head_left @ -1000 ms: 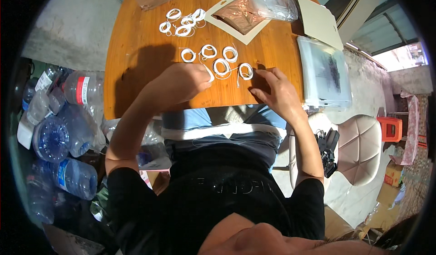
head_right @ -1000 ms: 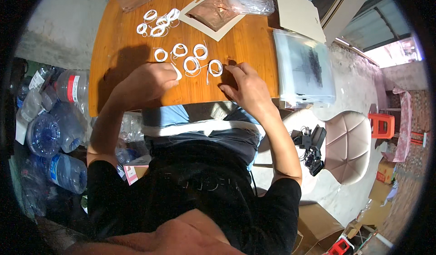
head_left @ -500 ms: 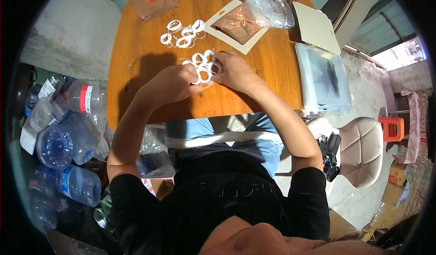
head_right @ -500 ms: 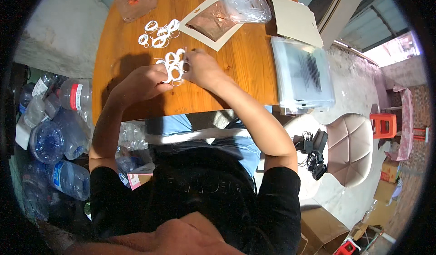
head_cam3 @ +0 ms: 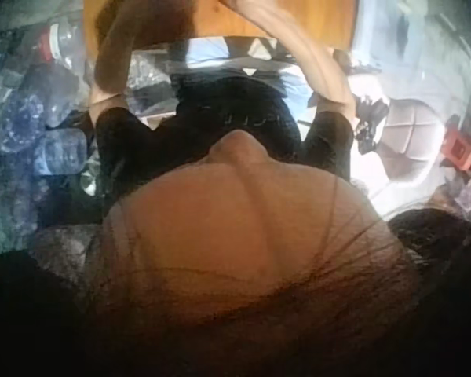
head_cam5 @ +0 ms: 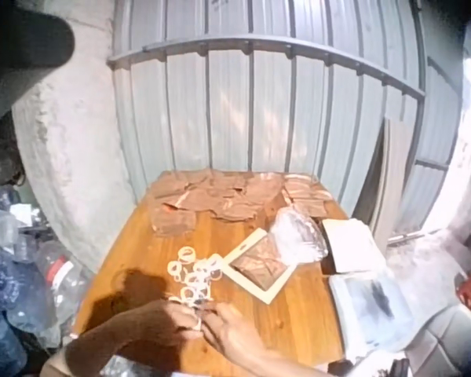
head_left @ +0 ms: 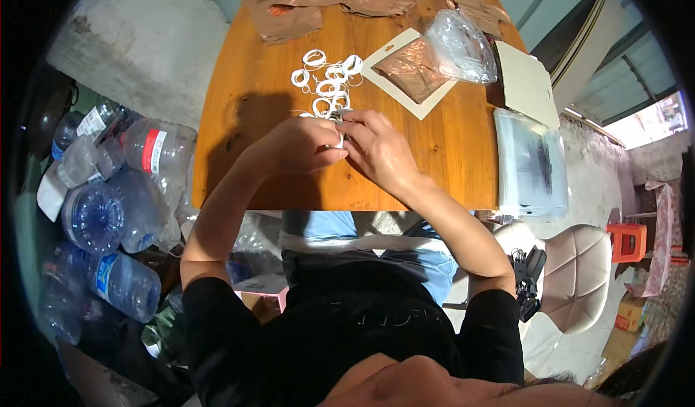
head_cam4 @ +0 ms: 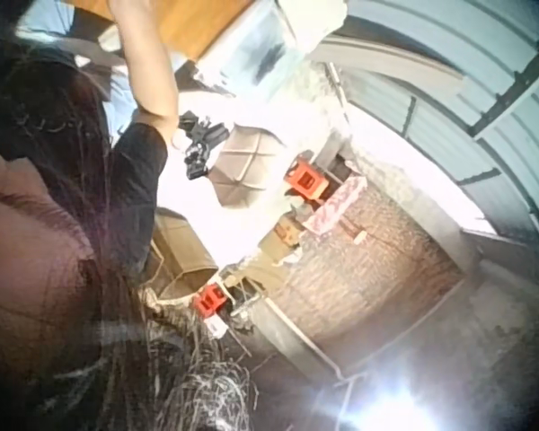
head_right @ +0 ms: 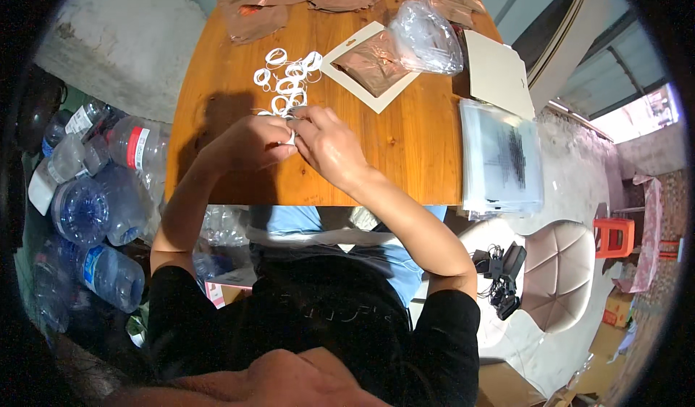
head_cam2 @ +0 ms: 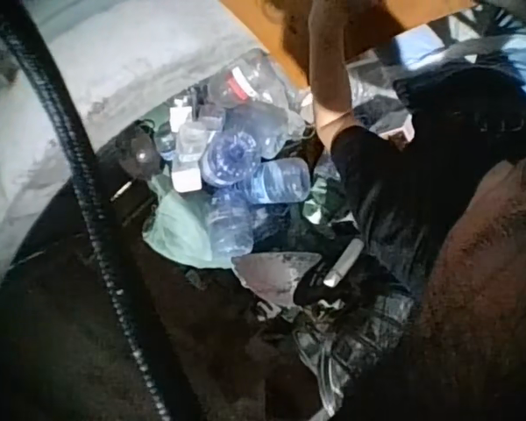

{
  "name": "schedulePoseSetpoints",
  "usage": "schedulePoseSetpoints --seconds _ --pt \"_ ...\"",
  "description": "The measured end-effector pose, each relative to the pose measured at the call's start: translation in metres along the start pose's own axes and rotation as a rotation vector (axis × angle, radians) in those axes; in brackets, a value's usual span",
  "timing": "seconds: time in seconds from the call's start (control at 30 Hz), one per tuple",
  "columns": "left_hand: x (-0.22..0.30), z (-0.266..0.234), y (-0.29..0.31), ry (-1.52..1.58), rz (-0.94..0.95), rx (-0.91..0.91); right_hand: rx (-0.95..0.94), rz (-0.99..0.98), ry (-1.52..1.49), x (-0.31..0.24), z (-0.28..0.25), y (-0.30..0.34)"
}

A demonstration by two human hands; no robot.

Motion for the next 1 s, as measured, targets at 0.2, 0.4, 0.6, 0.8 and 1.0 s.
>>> schedulePoseSetpoints --seconds 0.2,0.4,0.6,0.8,1.0 --pt "0.004 -0.004 -0.002 0.275 -0.078 0.056 -0.070 -0.047 0.099 0.014 0.000 0.006" --pt "0.018 0.015 0.009 -0.208 -0.360 0.474 -0.063 0.055 0.074 0.013 -0.012 0.013" --pt "-0.021 0.042 -0.006 -0.207 -0.458 0.416 -0.189 0.242 -0.049 -0.003 -0.068 0.049" --pt "-0.128 0.013 -0.061 -0.324 -0.398 0.657 -0.404 0.677 -0.402 -0.023 -0.106 0.106" --pt "-0.048 -0.034 -0.094 0.111 -0.432 0.675 -0.578 0.559 -0.073 -0.004 -0.083 0.203"
Point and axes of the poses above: each hand's wrist, its own y-axis away from the middle knuckle, its own z-axis out of the palm, x = y × z, the point moved 4 cm from there along -y, towards the middle knuckle, and after that the axes turned 1 degree about x, right-handed, at the moved point
